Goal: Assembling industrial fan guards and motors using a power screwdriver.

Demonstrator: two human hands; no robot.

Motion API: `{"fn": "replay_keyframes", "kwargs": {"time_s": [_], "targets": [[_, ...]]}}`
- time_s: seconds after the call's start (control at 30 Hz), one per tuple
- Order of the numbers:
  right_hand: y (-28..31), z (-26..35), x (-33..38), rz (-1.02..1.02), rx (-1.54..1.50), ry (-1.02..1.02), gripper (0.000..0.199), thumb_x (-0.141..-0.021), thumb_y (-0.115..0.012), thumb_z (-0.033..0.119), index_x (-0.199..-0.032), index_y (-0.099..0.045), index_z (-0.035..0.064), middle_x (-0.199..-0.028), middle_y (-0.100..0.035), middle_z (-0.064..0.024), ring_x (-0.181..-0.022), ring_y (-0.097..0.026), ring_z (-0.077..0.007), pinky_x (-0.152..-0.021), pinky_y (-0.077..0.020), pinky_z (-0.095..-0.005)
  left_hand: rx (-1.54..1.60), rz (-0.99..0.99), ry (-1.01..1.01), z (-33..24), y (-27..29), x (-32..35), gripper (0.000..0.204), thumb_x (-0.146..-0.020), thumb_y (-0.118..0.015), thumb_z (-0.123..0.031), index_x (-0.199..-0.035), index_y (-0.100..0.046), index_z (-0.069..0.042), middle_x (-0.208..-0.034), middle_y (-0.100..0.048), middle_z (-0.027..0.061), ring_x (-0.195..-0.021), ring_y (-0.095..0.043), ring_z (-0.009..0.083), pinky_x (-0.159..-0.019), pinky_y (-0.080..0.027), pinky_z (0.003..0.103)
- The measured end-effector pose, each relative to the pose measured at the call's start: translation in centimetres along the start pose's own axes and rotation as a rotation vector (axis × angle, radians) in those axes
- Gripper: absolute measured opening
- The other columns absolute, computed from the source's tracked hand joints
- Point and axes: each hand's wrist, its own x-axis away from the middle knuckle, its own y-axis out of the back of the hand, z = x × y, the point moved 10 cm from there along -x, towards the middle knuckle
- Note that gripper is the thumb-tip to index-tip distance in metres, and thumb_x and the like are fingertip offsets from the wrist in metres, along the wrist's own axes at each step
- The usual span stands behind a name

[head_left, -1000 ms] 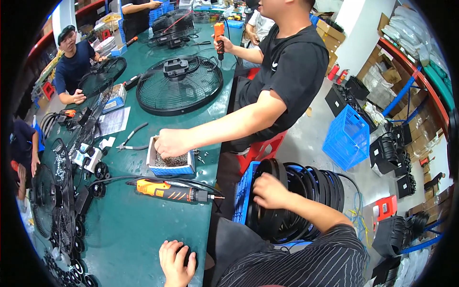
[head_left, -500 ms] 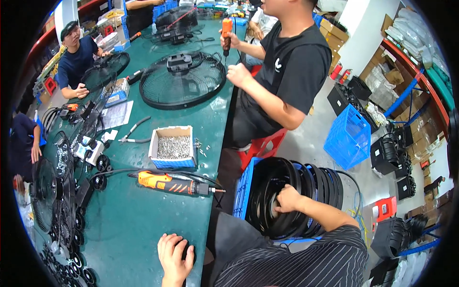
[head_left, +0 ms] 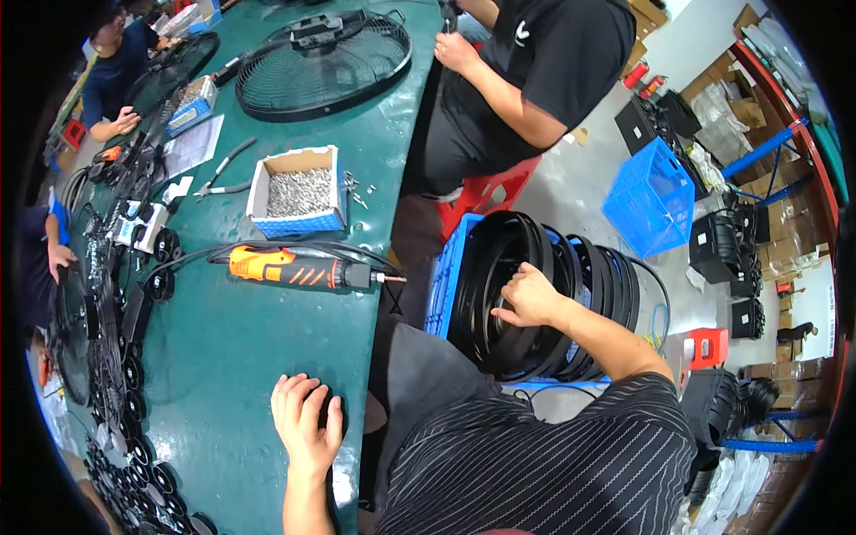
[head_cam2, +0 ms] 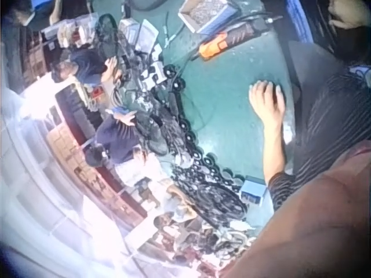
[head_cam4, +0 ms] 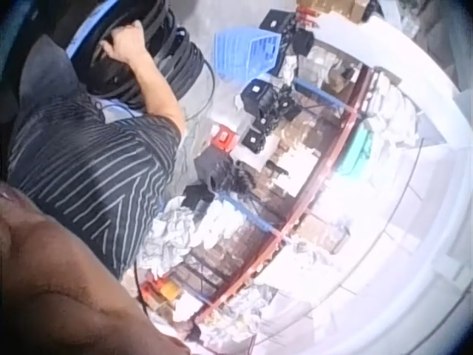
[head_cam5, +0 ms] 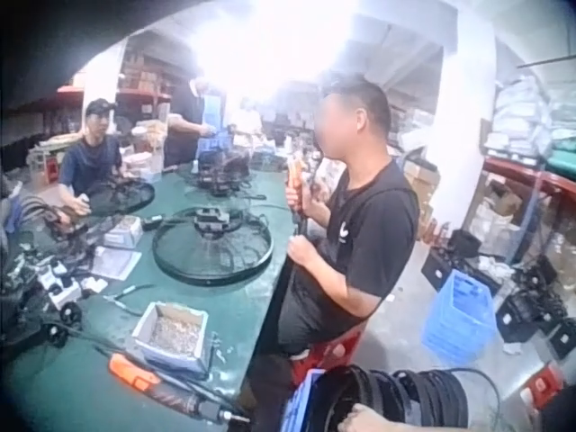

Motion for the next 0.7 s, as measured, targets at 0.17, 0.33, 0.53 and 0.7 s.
{"fn": "replay_keyframes", "kwargs": {"time_s": [0.17, 0.33, 0.53, 0.7], "targets": [[3.0, -0.6, -0.2, -0.031, 0.038, 0.04, 0.048, -0.079, -0.067, 0.047, -0.058, -0.062, 0.005, -0.058, -0.061, -0.0136, -0.06, -0.062, -0.0318, -0.073, -0.0431, -0.0427, 0.029, -0.025, 0.003, -0.1, 0.7, -0.2, 0.024, -0.071, -0.073, -0.006, -0.093, -0.063, -0.004, -0.099, -0.063, 0.0124, -0.101, -0.061, 0.0336, -0.099, -0.044, 0.053], [4.7, -2.1, 1.2, 0.035, 0.027, -0.011, 0.053, -0.078, -0.066, 0.053, -0.056, -0.062, 0.0047, -0.055, -0.059, -0.0141, -0.057, -0.059, -0.0326, -0.072, -0.0424, -0.0417, 0.032, -0.069, -0.021, -0.2, 1.1, 0.0, 0.024, -0.071, -0.074, -0.007, -0.092, -0.064, -0.004, -0.098, -0.064, 0.0122, -0.099, -0.061, 0.0333, -0.097, -0.045, 0.053], [11.9, -2.0, 3.6, -0.336, 0.016, -0.024, 0.051, -0.071, -0.077, 0.043, -0.047, -0.047, 0.01, -0.047, -0.047, -0.0082, -0.05, -0.051, -0.0288, -0.065, -0.0401, -0.0389, 0.023, -0.037, 0.014, 0.2, 0.9, 0.2, 0.022, -0.072, -0.076, -0.011, -0.091, -0.066, -0.004, -0.098, -0.063, 0.0111, -0.1, -0.061, 0.0319, -0.098, -0.045, 0.052], [16.4, -1.3, 3.9, -0.347, -0.123, -0.001, 0.052, -0.067, -0.08, 0.036, -0.049, -0.038, 0.012, -0.049, -0.042, -0.0049, -0.05, -0.045, -0.0283, -0.065, -0.0363, -0.0378, 0.035, -0.1, -0.008, -0.1, 1.6, 0.2, 0.022, -0.072, -0.075, -0.009, -0.091, -0.065, -0.004, -0.097, -0.063, 0.0114, -0.099, -0.061, 0.0323, -0.097, -0.045, 0.051]]}}
